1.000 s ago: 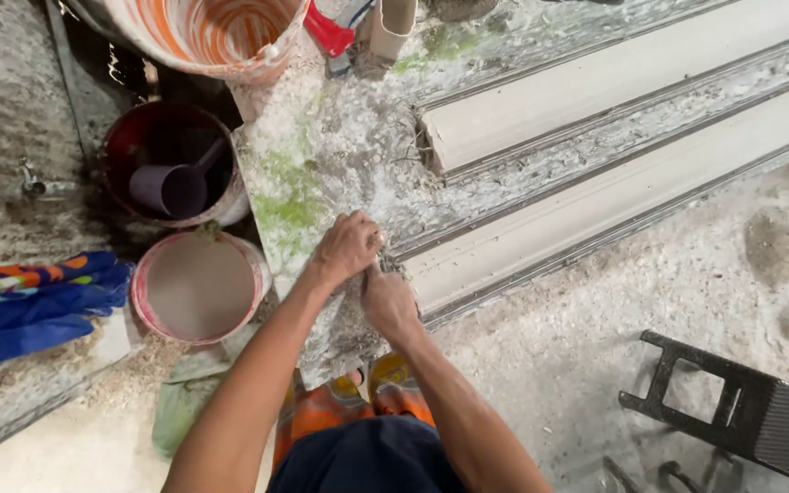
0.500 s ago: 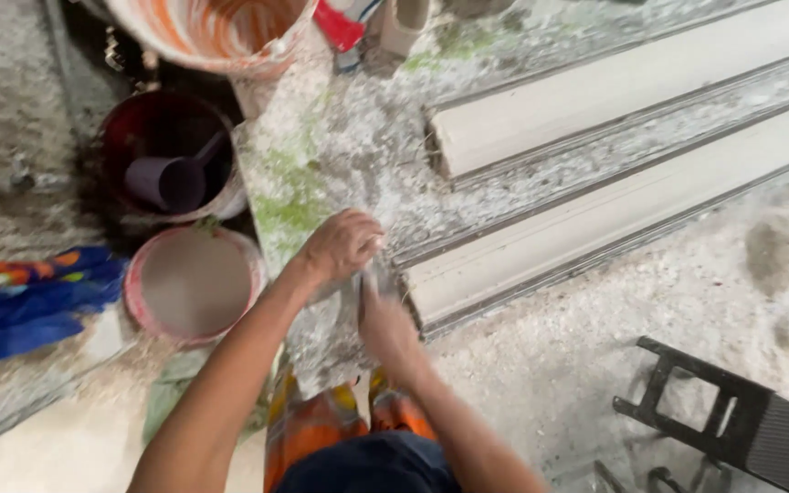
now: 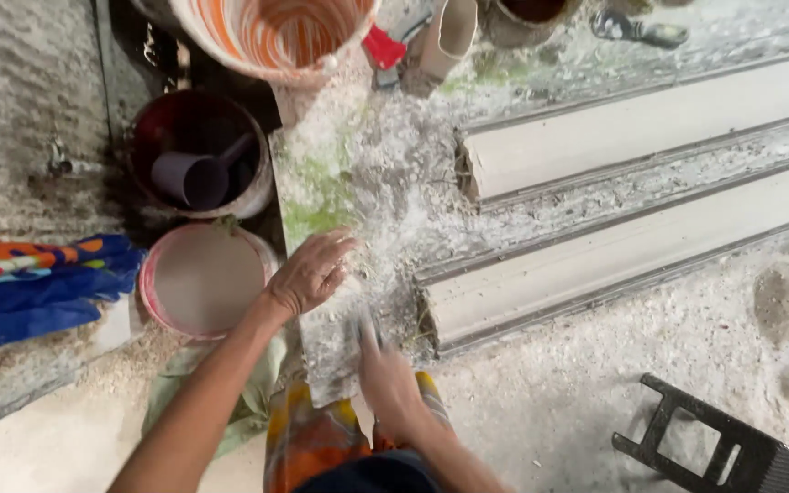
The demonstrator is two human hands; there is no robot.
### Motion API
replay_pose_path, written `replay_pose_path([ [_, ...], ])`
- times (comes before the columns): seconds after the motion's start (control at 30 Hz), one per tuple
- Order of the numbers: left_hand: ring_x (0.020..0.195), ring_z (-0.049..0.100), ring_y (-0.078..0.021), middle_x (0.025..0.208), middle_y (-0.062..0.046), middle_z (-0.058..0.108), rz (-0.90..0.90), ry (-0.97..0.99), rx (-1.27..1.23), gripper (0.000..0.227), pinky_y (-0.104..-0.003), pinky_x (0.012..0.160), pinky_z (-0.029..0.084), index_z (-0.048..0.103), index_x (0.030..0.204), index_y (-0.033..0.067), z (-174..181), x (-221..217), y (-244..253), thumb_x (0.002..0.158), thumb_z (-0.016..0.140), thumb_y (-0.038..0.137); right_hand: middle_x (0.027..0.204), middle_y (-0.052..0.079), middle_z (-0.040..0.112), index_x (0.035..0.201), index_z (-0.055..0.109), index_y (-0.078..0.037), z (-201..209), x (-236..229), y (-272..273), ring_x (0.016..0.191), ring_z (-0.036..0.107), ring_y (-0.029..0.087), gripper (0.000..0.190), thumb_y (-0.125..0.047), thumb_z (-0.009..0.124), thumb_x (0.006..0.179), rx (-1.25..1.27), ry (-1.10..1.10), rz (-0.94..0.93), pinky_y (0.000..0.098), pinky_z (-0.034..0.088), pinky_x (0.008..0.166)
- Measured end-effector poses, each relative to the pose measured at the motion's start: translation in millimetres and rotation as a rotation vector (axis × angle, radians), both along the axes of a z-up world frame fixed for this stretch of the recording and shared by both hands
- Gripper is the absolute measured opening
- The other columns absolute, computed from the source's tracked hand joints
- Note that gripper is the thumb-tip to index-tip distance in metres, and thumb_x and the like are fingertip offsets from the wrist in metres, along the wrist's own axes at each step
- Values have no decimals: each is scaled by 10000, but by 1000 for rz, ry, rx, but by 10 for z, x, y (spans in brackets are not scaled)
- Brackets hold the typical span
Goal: The person smooths long white wooden planks on a workbench using a sanding block. They repeatedly rub the block along the length of the planks and occasionally scrape the edges with a small metal tool to remove rough spots.
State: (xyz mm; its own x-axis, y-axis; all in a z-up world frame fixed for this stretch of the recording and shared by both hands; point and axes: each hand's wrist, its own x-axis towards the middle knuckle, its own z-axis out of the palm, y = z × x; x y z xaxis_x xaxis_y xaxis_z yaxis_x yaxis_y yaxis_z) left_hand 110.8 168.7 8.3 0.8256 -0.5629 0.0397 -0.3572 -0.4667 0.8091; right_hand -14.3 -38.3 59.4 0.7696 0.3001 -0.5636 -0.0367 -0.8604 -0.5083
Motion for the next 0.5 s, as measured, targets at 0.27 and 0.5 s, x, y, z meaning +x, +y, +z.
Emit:
replay_pose_path([
  [0.27, 1569, 275, -378, 1634, -138, 423, 204, -251, 269, 665, -542, 1289, 198, 541, 1447, 148, -442, -467, -25, 1023, 292, 596, 769, 127, 641, 1474, 455, -83, -241, 99, 319, 512, 577, 208, 395, -230, 397, 1112, -218, 248, 188, 401, 547, 430],
  [0.5, 1528, 221, -418, 1668, -210, 219, 419, -319, 65, 856, -532, 1253, 160, 381, 1589, 105, 257, -596, -406, 995, 293, 715, 1466, 171, 499, 1591, 340, -450, 417, 1315, -1210, 504, 587, 101, 514, -306, 394, 1100, -300, -114, 649, 233, 475, 382],
])
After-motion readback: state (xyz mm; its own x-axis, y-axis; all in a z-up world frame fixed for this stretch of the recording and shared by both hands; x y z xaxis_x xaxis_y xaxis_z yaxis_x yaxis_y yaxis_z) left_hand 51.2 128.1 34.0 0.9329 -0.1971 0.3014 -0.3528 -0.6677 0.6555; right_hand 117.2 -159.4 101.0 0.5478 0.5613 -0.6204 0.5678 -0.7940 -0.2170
